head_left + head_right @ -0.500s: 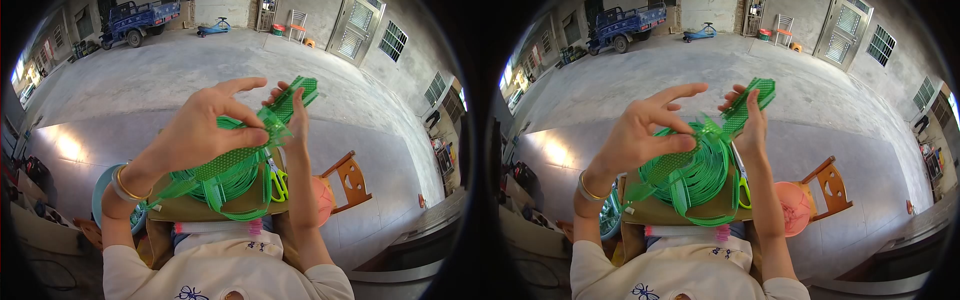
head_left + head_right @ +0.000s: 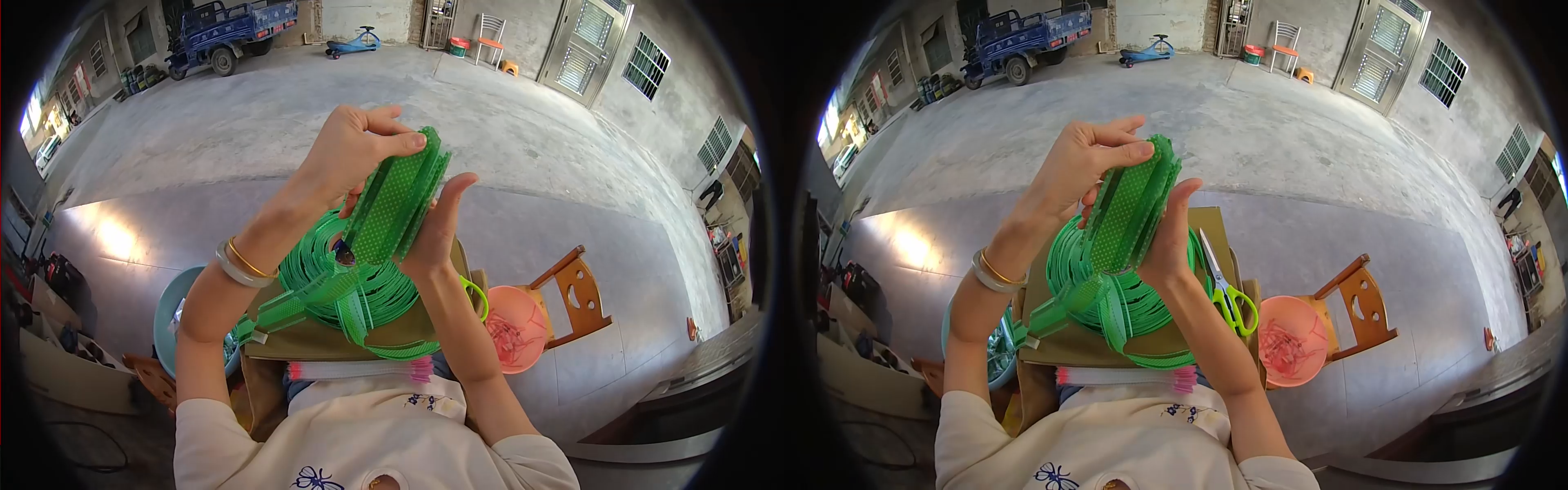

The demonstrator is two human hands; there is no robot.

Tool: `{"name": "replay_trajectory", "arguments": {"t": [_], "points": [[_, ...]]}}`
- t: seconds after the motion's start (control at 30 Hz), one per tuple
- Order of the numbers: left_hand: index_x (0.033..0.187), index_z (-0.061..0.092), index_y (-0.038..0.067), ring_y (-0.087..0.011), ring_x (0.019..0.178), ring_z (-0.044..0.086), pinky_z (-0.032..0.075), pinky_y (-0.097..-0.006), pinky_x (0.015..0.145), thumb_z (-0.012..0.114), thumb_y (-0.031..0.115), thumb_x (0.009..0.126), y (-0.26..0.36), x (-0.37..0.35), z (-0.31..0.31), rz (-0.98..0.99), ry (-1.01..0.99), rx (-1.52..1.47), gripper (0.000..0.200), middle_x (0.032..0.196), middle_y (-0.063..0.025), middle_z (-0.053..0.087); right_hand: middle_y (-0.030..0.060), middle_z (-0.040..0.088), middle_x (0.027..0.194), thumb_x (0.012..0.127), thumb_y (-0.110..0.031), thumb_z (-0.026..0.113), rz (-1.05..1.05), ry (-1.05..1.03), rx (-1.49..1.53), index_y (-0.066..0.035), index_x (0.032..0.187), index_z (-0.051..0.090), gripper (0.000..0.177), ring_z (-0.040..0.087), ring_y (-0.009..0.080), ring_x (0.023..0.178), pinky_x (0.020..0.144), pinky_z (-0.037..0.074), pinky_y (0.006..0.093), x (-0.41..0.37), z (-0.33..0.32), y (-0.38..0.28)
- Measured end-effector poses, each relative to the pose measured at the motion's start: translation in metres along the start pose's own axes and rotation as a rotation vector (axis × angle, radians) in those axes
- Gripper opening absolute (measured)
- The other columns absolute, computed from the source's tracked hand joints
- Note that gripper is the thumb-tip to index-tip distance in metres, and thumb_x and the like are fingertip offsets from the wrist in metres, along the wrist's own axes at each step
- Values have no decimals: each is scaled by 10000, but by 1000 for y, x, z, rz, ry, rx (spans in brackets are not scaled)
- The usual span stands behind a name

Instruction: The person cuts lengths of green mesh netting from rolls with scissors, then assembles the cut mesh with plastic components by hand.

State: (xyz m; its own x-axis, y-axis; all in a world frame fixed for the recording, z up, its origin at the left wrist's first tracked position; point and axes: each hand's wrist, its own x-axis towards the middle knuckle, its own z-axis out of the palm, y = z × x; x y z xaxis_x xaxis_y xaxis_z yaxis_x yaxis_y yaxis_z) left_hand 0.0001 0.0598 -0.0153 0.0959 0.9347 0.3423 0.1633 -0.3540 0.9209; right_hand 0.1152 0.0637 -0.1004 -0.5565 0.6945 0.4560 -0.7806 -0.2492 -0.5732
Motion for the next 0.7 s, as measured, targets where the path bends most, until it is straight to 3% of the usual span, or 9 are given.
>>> {"name": "replay_trajectory", "arguments": {"t": [0.13,0.23,0.27,0.4,0.57,0.67,0.7], "points": [[867,674,-48,-17,325,401,263,-166,310,656,153,776,-1,-3,1,16,24,1,221,1273,-297,416,122,584,934,704,-729,483,-38,68,-271,5,1103,493,835,604,226,839,735,513,354,-2,10,0],[866,672,-57,-48,384,480,290,-171,323,652,144,779,4,-7,-2,-62,-35,-41,219,1257,-293,435,125,582,952,710,-599,625,-34,-33,-258,11,1118,480,749,603,226,878,744,516,345,1,1,2],[866,670,-60,-63,414,519,302,-173,328,651,140,779,5,-9,-4,-94,-63,-61,219,1252,-294,441,125,581,956,712,-585,634,-32,0,-239,13,1120,477,741,601,224,883,743,516,340,0,1,0],[866,670,-62,-138,621,626,345,-176,351,651,143,781,-15,-13,-5,111,-41,-20,223,1246,-282,453,126,577,964,725,-535,658,-18,66,-226,19,1121,468,707,597,217,884,731,512,324,-5,3,-6],[896,660,-71,-204,801,643,362,-205,365,677,154,753,1,-23,-3,-11,-12,-116,268,1251,-325,419,127,569,965,756,-461,657,64,-82,-284,13,1134,445,642,615,250,870,718,547,381,-5,0,-1],[895,659,-75,-99,475,565,302,-207,308,681,178,763,2,-23,-6,-111,-19,-179,286,1249,-330,415,119,581,915,783,-365,659,109,-51,-271,11,1069,486,503,627,245,807,684,550,360,-6,4,1],[941,650,-57,-74,412,503,294,-202,295,670,186,777,2,-22,-6,-144,-5,-191,294,1009,-234,466,117,584,897,791,-336,655,111,-24,-269,10,1049,495,461,629,242,789,670,551,351,-6,8,1]]}}
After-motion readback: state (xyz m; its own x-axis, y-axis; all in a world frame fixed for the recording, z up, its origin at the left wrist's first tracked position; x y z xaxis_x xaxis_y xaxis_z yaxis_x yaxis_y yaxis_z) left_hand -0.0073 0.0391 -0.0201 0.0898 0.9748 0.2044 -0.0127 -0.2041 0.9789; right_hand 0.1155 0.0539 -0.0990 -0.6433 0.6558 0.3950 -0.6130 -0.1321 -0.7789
